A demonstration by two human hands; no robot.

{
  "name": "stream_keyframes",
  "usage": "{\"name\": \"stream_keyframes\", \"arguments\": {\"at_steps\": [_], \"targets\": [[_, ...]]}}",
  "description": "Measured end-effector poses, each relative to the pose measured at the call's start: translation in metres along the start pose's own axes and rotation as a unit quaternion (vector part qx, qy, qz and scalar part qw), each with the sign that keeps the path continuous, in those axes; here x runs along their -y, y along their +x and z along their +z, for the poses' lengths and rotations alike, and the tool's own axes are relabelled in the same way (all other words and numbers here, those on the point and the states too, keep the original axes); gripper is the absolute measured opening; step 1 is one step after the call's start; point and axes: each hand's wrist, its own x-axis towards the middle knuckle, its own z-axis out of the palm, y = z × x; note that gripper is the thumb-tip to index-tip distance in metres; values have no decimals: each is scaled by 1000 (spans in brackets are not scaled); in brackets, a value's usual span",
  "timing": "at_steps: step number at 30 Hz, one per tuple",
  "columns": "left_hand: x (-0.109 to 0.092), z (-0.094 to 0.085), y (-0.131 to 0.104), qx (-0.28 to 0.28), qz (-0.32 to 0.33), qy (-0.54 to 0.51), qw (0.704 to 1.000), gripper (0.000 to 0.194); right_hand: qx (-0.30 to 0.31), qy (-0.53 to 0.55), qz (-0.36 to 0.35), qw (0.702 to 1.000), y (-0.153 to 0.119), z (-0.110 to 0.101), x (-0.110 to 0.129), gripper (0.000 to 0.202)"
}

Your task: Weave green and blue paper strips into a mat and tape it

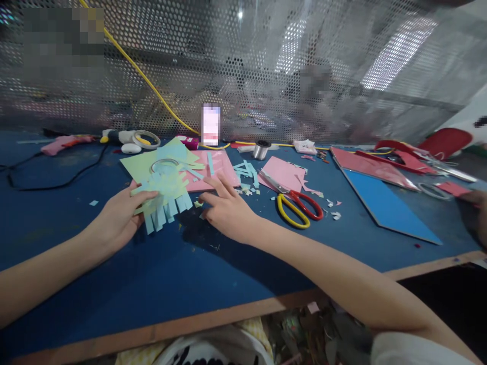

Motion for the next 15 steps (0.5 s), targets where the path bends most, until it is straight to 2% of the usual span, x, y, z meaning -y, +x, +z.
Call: {"name": "stream_keyframes", "arguments": {"at_steps": [4, 15], "targets": [[-1, 0, 2, -10, -3, -7, 1000, 64, -9, -19, -13, 1000, 4, 3, -2, 23], [-2, 0, 1, -3, -10, -6, 1000, 63, 25, -35, -36, 998, 10, -4, 2, 24]]}}
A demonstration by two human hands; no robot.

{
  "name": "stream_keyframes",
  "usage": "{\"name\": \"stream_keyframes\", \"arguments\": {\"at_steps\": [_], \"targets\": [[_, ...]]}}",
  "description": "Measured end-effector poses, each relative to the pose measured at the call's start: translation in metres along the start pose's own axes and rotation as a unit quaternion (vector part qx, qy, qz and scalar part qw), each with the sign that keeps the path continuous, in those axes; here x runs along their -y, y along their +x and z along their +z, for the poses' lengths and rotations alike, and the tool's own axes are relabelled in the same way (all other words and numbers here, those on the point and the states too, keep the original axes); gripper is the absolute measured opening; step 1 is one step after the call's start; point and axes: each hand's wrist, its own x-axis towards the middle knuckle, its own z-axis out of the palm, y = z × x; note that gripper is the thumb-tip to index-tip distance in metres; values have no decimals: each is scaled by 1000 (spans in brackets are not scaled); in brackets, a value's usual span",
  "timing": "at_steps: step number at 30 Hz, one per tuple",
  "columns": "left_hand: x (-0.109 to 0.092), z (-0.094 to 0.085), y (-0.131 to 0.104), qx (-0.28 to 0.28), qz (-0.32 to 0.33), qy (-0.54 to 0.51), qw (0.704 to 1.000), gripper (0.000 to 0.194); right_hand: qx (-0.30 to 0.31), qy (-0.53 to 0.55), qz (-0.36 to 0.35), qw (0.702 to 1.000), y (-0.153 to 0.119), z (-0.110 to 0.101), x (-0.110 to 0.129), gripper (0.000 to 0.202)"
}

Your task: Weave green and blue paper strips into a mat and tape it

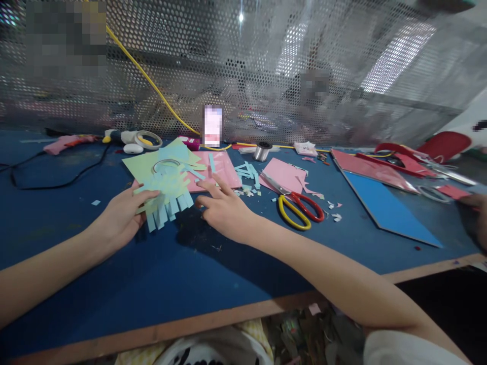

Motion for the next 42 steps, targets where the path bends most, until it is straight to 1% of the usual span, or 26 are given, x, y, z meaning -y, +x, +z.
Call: {"name": "stream_keyframes", "arguments": {"at_steps": [4, 8, 12, 14, 17, 19, 20, 21, 22, 23, 26, 28, 30, 32, 34, 36, 39, 42], "targets": [[0, 0, 0, 7, 0, 1, 1000, 61, 32, 45, 24, 998, 2, -4, -1, 20], [1, 0, 3, -2, 2, 0, 1000, 63, 23, 35, 27, 999, 1, -6, -1, 24], [3, -1, 5, -3, 6, 2, 1000, 65, 17, 34, 38, 999, 2, -3, 3, 22], [2, 0, 5, 5, 10, 4, 1000, 61, 12, 23, 35, 999, 4, -1, 5, 24], [0, 1, 1, 24, 23, 11, 999, 44, 4, 1, 31, 999, 6, -2, 4, 22], [-1, 2, -3, 35, 31, 20, 999, 43, -2, -4, 68, 998, 3, -7, -4, 18], [-1, 3, -6, 38, 33, 26, 998, 47, -9, -5, 106, 994, -1, -10, -10, 19], [0, 3, -9, 42, 32, 33, 998, 52, -14, 2, 166, 986, -6, -13, -17, 22], [1, 4, -12, 46, 28, 40, 998, 56, -20, 25, 235, 971, -11, -16, -25, 25], [2, 5, -16, 55, 21, 48, 997, 59, -24, 35, 270, 962, -17, -19, -33, 29], [8, 10, -27, 102, -4, 67, 993, 62, -35, 78, 332, 939, -33, -19, -50, 37], [12, 13, -33, 132, -16, 80, 988, 65, -50, 130, 364, 921, -40, -17, -54, 39], [15, 17, -37, 152, -22, 94, 984, 67, -59, 203, 387, 898, -43, -17, -52, 40], [18, 21, -38, 169, -23, 111, 979, 67, -46, 305, 393, 866, -42, -19, -47, 41], [20, 25, -38, 183, -21, 130, 974, 69, -14, 422, 383, 822, -41, -21, -38, 45], [21, 29, -38, 199, -16, 151, 968, 69, 12, 513, 371, 774, -39, -22, -28, 46], [19, 31, -38, 226, -3, 185, 956, 64, 26, 583, 380, 717, -38, -18, -15, 42], [16, 29, -36, 246, 18, 252, 936, 64, 39, 618, 392, 680, -40, -10, -9, 35]]}}
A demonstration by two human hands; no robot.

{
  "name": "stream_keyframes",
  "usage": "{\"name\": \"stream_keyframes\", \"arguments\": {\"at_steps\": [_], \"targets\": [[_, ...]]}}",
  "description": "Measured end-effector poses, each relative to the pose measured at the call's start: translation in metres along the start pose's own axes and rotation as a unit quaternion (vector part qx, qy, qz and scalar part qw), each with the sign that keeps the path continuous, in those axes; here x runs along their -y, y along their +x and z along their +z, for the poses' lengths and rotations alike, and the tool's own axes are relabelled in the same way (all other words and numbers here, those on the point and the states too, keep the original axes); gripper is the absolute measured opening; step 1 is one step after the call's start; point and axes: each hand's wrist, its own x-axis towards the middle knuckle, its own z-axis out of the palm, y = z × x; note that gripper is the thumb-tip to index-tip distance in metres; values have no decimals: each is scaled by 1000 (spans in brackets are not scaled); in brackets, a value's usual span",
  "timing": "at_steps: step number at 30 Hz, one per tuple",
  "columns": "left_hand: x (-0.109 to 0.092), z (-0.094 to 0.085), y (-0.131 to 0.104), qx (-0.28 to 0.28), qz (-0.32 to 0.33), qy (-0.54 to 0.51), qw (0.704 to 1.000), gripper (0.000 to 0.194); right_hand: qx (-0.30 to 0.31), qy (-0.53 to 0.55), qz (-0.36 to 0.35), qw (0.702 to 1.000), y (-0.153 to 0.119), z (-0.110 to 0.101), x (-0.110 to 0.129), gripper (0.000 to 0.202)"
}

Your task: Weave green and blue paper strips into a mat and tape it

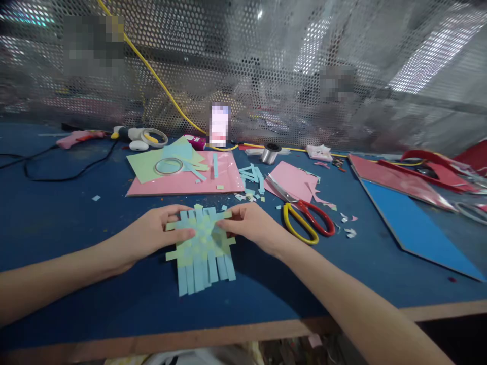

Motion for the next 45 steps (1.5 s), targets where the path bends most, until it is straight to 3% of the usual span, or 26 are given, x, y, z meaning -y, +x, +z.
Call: {"name": "stream_keyframes", "arguments": {"at_steps": [3, 8, 12, 18, 25, 29, 34, 40, 45], "targets": [[2, -6, 3, 10, 0, 50, 999, 64, 11, 22, 25, 999, 0, 1, -5, 32], [3, -9, 10, 23, 8, 92, 995, 61, 9, -19, 51, 998, -3, -2, -6, 51], [-2, -6, 13, 50, 41, 151, 986, 53, 6, -28, 45, 999, -3, -3, -9, 37], [-10, -4, 16, 50, 63, 138, 987, 58, -7, 44, 59, 997, -2, 3, -10, 36], [-14, -2, 16, 18, 24, 138, 990, 53, -6, 76, 76, 994, -5, 8, -5, 26], [-7, -1, 17, 18, 48, 118, 992, 54, -18, 66, 101, 993, -6, 10, -3, 41], [7, 2, 15, 39, 93, 119, 988, 55, -36, -12, 23, 999, -6, 9, -8, 28], [12, 4, 11, -30, 167, 176, 970, 57, 6, -30, 9, 999, -7, 6, -8, 19], [5, 7, 17, 31, 148, 233, 961, 51, 12, -95, -50, 994, -7, 10, -4, 19]]}}
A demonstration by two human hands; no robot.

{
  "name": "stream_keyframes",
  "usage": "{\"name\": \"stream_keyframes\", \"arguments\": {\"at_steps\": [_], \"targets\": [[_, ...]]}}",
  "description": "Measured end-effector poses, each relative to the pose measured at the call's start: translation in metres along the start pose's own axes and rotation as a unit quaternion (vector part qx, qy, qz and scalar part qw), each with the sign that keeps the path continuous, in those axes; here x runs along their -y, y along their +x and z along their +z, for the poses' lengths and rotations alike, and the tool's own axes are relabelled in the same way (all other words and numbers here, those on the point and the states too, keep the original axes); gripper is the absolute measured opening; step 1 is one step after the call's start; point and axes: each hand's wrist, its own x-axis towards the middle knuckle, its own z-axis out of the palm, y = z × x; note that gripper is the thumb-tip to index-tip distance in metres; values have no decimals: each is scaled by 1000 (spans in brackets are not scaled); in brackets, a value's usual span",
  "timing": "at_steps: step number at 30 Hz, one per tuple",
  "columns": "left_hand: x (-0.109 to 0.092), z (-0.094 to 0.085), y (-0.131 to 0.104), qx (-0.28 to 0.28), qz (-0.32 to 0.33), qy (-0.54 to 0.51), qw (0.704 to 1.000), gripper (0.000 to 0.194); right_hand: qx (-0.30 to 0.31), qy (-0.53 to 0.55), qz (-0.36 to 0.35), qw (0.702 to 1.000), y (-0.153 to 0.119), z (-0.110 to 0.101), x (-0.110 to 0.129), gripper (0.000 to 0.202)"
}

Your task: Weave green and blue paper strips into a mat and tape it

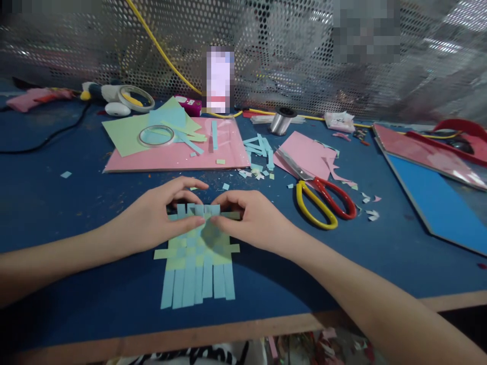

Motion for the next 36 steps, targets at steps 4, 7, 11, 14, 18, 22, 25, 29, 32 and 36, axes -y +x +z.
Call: {"name": "stream_keyframes", "arguments": {"at_steps": [4, 7, 11, 14, 18, 22, 25, 29, 32, 36], "targets": [[0, 2, 2, 12, 6, -1, 1000, 41, -25, -39, -32, 998, 1, 3, -1, 21], [1, 3, 2, 6, 13, 15, 1000, 42, -43, -48, -43, 997, 2, 5, -4, 18], [1, 3, 4, 6, -1, -19, 1000, 40, -58, -24, -40, 997, 4, 6, -5, 28], [1, 2, 4, 8, -7, -46, 999, 41, -55, -16, -42, 997, 3, 6, -3, 36], [1, 1, 4, 4, -6, -50, 999, 42, -50, -13, -43, 998, 3, 6, 0, 36], [2, 1, 4, 8, -10, -42, 999, 41, -51, -12, -44, 998, 3, 6, -1, 33], [3, 1, 4, 8, 2, -34, 999, 44, -55, -13, -44, 997, 3, 7, -2, 32], [4, 1, 3, 5, 17, -19, 1000, 45, -57, -20, -45, 997, 3, 7, -3, 34], [3, 2, 2, 5, 20, -14, 1000, 44, -50, -33, -48, 997, 1, 6, -3, 33], [2, 2, 3, 3, 17, -19, 1000, 43, -67, -119, -158, 978, -1, 8, -6, 21]]}}
